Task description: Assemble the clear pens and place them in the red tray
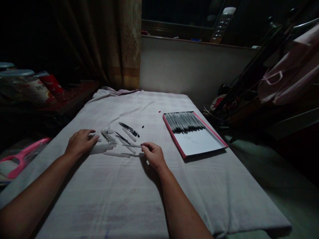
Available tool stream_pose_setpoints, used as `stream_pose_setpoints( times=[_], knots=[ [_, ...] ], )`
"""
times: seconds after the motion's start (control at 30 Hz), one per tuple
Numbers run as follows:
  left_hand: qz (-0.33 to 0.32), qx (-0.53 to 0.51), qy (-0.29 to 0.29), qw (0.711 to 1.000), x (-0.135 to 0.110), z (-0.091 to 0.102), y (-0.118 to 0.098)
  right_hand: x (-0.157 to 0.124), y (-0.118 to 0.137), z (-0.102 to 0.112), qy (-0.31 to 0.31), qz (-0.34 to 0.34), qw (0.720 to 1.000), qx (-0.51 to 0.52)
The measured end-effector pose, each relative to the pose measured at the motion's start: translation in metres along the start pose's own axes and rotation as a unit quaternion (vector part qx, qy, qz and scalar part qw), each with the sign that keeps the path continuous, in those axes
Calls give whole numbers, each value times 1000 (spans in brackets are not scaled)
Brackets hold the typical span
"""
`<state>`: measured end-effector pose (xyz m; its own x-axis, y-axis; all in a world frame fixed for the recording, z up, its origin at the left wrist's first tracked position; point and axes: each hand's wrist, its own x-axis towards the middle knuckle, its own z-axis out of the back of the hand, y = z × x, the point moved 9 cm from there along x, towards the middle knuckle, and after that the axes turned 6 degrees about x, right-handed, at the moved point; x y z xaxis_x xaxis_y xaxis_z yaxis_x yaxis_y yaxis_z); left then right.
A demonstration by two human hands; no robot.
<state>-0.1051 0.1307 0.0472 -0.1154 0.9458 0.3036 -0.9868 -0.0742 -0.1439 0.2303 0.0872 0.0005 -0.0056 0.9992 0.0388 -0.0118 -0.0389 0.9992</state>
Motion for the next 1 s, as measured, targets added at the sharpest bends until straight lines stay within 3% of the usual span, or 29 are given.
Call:
stream_pose_setpoints(
  times=[0.1, 0.23, 0.37, 0.47, 0.6, 1.0],
  knots=[
    [3, 12, 44, 999, 12, -19, 17, 0, -3, 4, -21, -15, 1000, 11],
    [5, -12, 51, 999, 16, -18, 18, -3, -6, 3, -30, -43, 998, 21],
    [-12, -122, 0, 992, -7, 9, -4, -7, 2, 4, -40, -30, 998, 28],
    [-50, -256, 45, 964, -40, 13, -38, -9, 13, 4, -42, -2, 999, 26],
    [-60, -340, 68, 936, -72, 9, -70, -12, 22, 3, -33, 20, 999, 27],
    [-53, -393, 120, 910, -86, -8, -83, -15, 15, -10, -7, -6, 1000, -6]
  ],
)
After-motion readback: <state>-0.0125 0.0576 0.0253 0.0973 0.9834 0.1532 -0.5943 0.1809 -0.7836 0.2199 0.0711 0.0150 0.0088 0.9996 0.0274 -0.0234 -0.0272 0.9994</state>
